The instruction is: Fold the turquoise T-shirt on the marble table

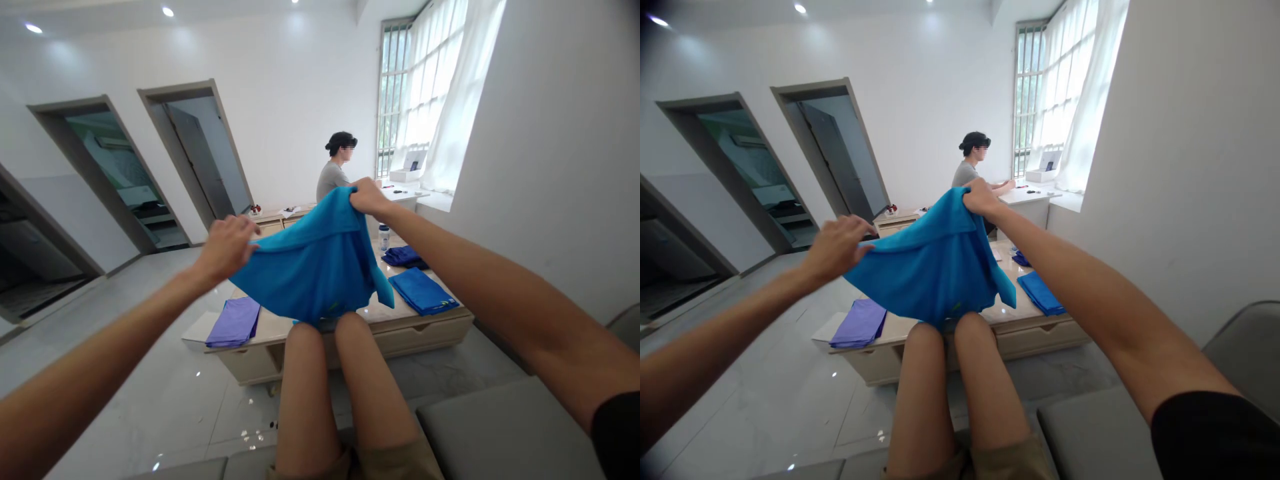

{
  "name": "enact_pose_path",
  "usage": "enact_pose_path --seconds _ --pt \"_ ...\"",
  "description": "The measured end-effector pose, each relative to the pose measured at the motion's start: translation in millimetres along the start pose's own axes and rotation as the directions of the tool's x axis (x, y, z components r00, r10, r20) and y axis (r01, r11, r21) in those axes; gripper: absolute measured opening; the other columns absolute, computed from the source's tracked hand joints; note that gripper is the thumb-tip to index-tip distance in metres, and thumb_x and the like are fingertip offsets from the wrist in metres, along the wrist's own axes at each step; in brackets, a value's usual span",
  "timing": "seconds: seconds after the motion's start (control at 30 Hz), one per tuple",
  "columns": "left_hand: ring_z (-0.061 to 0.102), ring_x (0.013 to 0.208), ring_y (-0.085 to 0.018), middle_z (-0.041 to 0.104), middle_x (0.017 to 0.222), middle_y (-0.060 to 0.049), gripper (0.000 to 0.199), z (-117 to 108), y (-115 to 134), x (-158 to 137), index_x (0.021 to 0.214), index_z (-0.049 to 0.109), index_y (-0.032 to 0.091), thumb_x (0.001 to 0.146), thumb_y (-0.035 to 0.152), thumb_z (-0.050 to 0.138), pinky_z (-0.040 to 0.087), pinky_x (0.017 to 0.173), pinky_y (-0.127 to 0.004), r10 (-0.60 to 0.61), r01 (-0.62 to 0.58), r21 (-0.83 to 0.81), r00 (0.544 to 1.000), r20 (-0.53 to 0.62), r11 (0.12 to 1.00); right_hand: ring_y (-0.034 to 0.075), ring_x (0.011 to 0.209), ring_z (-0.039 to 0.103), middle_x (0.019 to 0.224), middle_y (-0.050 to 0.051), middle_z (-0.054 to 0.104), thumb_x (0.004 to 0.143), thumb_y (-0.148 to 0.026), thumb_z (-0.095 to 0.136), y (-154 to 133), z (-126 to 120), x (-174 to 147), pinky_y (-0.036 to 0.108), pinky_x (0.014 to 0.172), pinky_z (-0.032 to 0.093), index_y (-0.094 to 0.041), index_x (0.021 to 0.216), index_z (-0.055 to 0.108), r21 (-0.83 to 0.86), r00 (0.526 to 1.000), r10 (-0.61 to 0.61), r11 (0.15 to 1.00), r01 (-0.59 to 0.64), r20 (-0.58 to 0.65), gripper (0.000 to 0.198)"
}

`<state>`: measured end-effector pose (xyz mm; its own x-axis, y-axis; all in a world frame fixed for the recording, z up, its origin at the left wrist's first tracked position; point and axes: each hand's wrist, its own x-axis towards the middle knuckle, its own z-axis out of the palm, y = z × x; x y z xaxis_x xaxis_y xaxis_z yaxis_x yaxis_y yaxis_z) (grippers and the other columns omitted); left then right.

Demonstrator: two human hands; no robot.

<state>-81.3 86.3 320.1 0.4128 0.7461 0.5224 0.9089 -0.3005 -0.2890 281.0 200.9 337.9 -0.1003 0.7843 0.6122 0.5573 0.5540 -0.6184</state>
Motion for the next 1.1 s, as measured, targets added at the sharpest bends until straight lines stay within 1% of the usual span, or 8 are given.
enact_pose_path --seconds 0.1,0.17,0.37,0.57,0.77,0.87,0.97,1.1 --pt "0.07 0.122 -0.026 0.076 0.132 -0.012 0.031 35 101 -18 0.127 0.076 0.021 0.108 0.012 0.052 0.051 0.112 -0.042 0.613 -0.614 0.019 0.789 0.049 0.789 0.024 0.079 0.062 0.071 0.006 0.068 0.08 -0.015 0.066 -23 28 -12 0.035 0.077 0.055 -0.016 0.081 0.075 -0.051 0.989 0.0 0.999 0.008 0.15 0.009" --pt "0.069 0.125 -0.024 0.075 0.137 -0.012 0.034 62 164 -21 0.131 0.073 0.019 0.107 0.009 0.052 0.048 0.116 -0.04 0.747 -0.748 0.028 0.664 0.017 0.664 0.025 0.083 0.066 0.078 0.008 0.073 0.081 -0.013 0.065 -39 40 -17 0.033 0.081 0.055 -0.015 0.082 0.078 -0.098 0.977 -0.005 0.995 0.026 0.213 0.013" --pt "0.061 0.147 -0.032 0.07 0.151 -0.02 0.041 147 258 19 0.142 0.07 0.013 0.102 0.017 0.067 0.036 0.13 -0.052 0.645 -0.623 -0.167 0.736 0.207 0.764 0.026 0.094 0.071 0.093 0.013 0.079 0.087 -0.013 0.065 -53 49 -27 0.031 0.086 0.056 -0.014 0.091 0.081 -0.121 0.967 0.053 0.992 -0.023 0.251 0.017" --pt "0.079 0.096 -0.039 0.081 0.093 -0.023 0.012 188 246 61 0.078 0.078 0.014 0.09 0.016 0.078 0.053 0.089 -0.047 0.436 -0.333 -0.287 0.756 0.488 0.898 0.03 0.108 0.071 0.098 0.012 0.078 0.095 -0.016 0.067 -35 38 -25 0.039 0.1 0.058 -0.013 0.099 0.08 0.065 0.977 0.078 0.994 -0.092 0.198 0.014" --pt "0.076 0.1 -0.034 0.081 0.11 -0.019 0.03 189 195 94 0.111 0.076 0.018 0.106 0.04 0.056 0.054 0.083 -0.042 0.158 0.014 -0.437 0.922 0.354 0.899 0.03 0.128 0.068 0.139 0.011 0.075 0.096 -0.05 0.083 -23 28 -20 0.042 0.108 0.06 -0.02 0.145 0.069 0.517 0.948 -0.166 0.856 0.002 0.272 0.059" --pt "0.072 0.089 -0.026 0.078 0.097 -0.01 0.037 180 150 102 0.106 0.07 0.019 0.102 0.055 0.061 0.057 0.083 -0.037 -0.243 0.341 -0.808 0.937 0.251 0.48 0.03 0.136 0.065 0.156 0.013 0.066 0.089 -0.054 0.09 7 12 -28 0.043 0.115 0.059 -0.026 0.156 0.061 0.584 0.969 -0.192 0.809 0.068 0.153 0.078" --pt "0.065 0.075 -0.017 0.072 0.084 -0.001 0.042 156 109 100 0.103 0.067 0.021 0.093 0.061 0.074 0.057 0.076 -0.031 -0.434 0.315 -0.949 0.858 0.274 0.025 0.032 0.135 0.067 0.149 0.017 0.07 0.09 -0.052 0.089 55 11 -53 0.05 0.118 0.057 -0.02 0.147 0.067 0.485 0.981 -0.082 0.874 -0.015 0.177 0.069" --pt "0.06 0.068 -0.014 0.068 0.076 0.002 0.043 104 79 98 0.095 0.069 0.02 0.087 0.058 0.087 0.056 0.067 -0.026 -0.419 0.184 -0.977 0.883 0.212 -0.107 0.04 0.144 0.063 0.16 0.024 0.061 0.084 -0.056 0.095 107 51 -100 0.057 0.122 0.052 -0.018 0.154 0.062 0.301 0.929 0.128 0.923 -0.24 0.347 0.086"
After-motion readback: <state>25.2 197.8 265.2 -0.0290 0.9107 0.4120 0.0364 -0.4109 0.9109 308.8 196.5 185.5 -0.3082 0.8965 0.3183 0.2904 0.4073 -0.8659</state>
